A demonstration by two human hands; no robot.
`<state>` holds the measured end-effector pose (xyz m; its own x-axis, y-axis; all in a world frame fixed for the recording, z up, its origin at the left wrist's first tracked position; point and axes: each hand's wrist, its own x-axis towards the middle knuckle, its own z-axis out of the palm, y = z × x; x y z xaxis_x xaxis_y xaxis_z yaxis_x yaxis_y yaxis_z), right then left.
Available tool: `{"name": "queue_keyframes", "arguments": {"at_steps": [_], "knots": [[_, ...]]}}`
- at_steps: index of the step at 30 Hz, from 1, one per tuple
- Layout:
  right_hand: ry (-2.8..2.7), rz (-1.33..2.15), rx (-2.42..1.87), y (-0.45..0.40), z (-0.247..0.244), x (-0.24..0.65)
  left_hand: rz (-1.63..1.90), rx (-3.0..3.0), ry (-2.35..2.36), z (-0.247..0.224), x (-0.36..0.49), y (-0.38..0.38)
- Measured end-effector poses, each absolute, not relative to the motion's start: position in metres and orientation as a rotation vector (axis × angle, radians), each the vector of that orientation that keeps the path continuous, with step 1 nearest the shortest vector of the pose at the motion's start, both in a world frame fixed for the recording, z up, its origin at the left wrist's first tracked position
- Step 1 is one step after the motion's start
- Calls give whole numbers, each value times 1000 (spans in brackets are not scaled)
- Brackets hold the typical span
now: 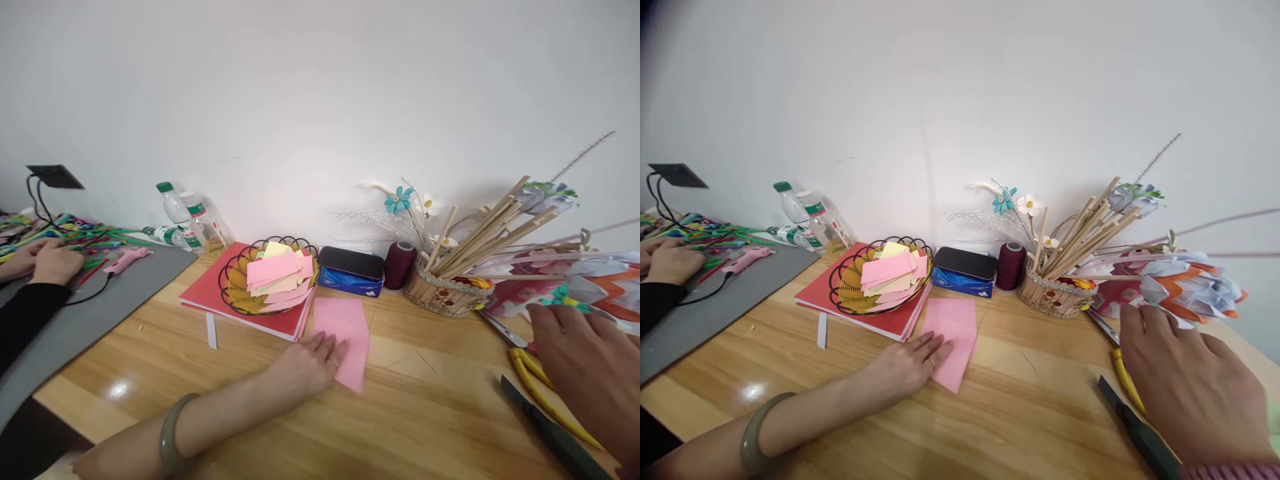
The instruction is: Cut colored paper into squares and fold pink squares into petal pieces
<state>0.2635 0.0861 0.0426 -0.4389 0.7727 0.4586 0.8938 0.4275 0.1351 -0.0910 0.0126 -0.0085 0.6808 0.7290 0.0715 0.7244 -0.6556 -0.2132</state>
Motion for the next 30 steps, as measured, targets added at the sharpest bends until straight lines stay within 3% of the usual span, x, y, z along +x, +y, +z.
{"name": "queue_keyframes", "arguments": {"at_steps": [2,7,9,15,23,26,30], "knots": [[-2376,-542,-1366,72,34,250,70,-2665,-1185,-3,-89,13],[-2664,296,-1068,34,4,165,176,-2700,-1232,7,-85,14],[-2685,320,-1022,34,-1,139,207,-2697,-1283,10,-84,14],[-2769,33,-863,62,-3,167,247,-2677,-1340,11,-87,14],[-2534,-583,-1220,56,30,249,264,-2672,-1328,5,-83,15],[-2579,-860,-1174,51,40,232,270,-2715,-1348,24,-80,18],[-2692,-728,-1312,50,41,210,45,-2746,-1282,72,-63,42]]}}
